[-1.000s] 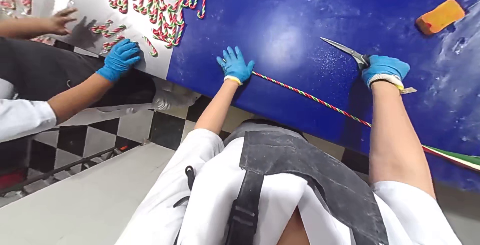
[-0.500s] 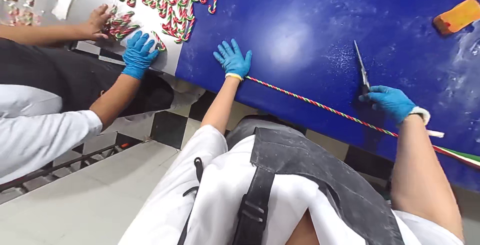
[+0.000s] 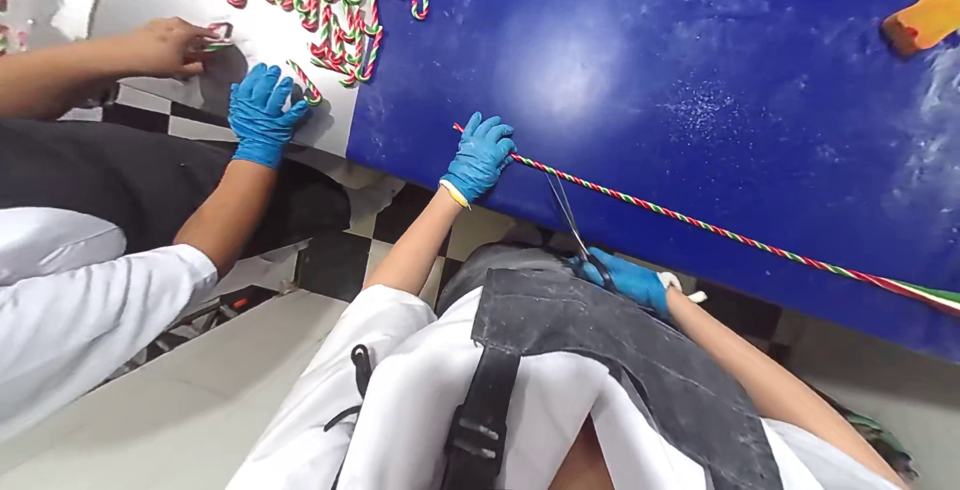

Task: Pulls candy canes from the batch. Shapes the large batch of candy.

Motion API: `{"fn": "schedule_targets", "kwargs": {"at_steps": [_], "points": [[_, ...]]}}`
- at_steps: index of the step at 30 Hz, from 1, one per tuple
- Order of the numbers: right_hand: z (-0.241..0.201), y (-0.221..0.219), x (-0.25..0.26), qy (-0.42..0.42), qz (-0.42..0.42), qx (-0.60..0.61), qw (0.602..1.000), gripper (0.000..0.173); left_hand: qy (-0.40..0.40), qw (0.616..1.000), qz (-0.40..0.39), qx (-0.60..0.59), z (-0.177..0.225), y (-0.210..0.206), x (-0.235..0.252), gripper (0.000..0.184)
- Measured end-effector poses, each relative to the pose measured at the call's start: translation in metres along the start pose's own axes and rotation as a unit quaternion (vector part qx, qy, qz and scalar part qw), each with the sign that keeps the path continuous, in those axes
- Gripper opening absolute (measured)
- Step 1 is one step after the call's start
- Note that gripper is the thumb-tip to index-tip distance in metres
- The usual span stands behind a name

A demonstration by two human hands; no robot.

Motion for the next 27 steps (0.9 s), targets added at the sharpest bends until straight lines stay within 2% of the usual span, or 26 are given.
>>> {"fn": "schedule_targets", "kwargs": {"at_steps": [2, 4, 7, 9, 12, 15, 17, 19, 21, 23, 25, 27], "points": [[-0.024, -0.007, 0.034, 0.093, 0.009, 0.123, 0.988, 0.048, -0.007, 1.000, 0.005, -0.021, -0.002, 0.000, -0.004, 0.023], [-0.053, -0.018, 0.065, 0.158, 0.001, 0.248, 0.956, 0.043, -0.004, 0.999, 0.014, -0.034, -0.002, 0.001, -0.007, 0.025], [-0.076, -0.025, 0.100, 0.172, 0.058, 0.351, 0.919, 0.035, 0.004, 0.999, 0.030, -0.029, -0.001, -0.001, -0.008, 0.023], [-0.080, -0.026, 0.109, 0.170, 0.099, 0.377, 0.905, 0.031, 0.019, 0.999, 0.029, -0.016, -0.001, -0.003, -0.009, 0.023], [-0.073, -0.020, 0.093, 0.178, 0.104, 0.327, 0.922, 0.030, 0.059, 0.998, 0.005, 0.007, -0.004, -0.001, -0.011, 0.027], [-0.033, -0.012, 0.044, 0.160, 0.109, 0.108, 0.975, 0.029, 0.080, 0.997, -0.011, 0.013, 0.004, 0.003, -0.008, 0.048], [0.010, -0.017, -0.002, 0.098, 0.074, 0.025, 0.992, 0.039, 0.041, 0.999, -0.012, 0.011, 0.030, 0.003, 0.004, 0.060], [0.043, -0.030, -0.049, 0.000, 0.040, 0.024, 0.999, 0.050, -0.025, 0.999, -0.034, 0.000, 0.064, -0.006, 0.025, 0.057], [0.071, -0.043, -0.076, -0.036, 0.035, 0.061, 0.997, 0.051, -0.078, 0.995, -0.057, 0.000, 0.093, -0.020, 0.044, 0.043], [0.091, -0.051, -0.080, -0.011, 0.045, 0.107, 0.993, 0.050, -0.100, 0.994, -0.046, -0.001, 0.107, -0.034, 0.056, 0.029], [0.086, -0.048, -0.066, 0.032, 0.064, 0.146, 0.987, 0.049, -0.104, 0.994, -0.037, -0.017, 0.108, -0.036, 0.060, 0.026], [0.073, -0.039, -0.040, 0.089, 0.070, 0.185, 0.976, 0.057, -0.106, 0.993, -0.034, -0.028, 0.108, -0.033, 0.058, 0.026]]}}
Point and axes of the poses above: each hand's wrist, its own x-axis towards the middle knuckle, its own y-axis out of the back of the hand, z = x × y, the point moved 3 cm from there along x, towards the middle knuckle, and after that the axes turned 15 degrees about -z, right-handed, at the moved point
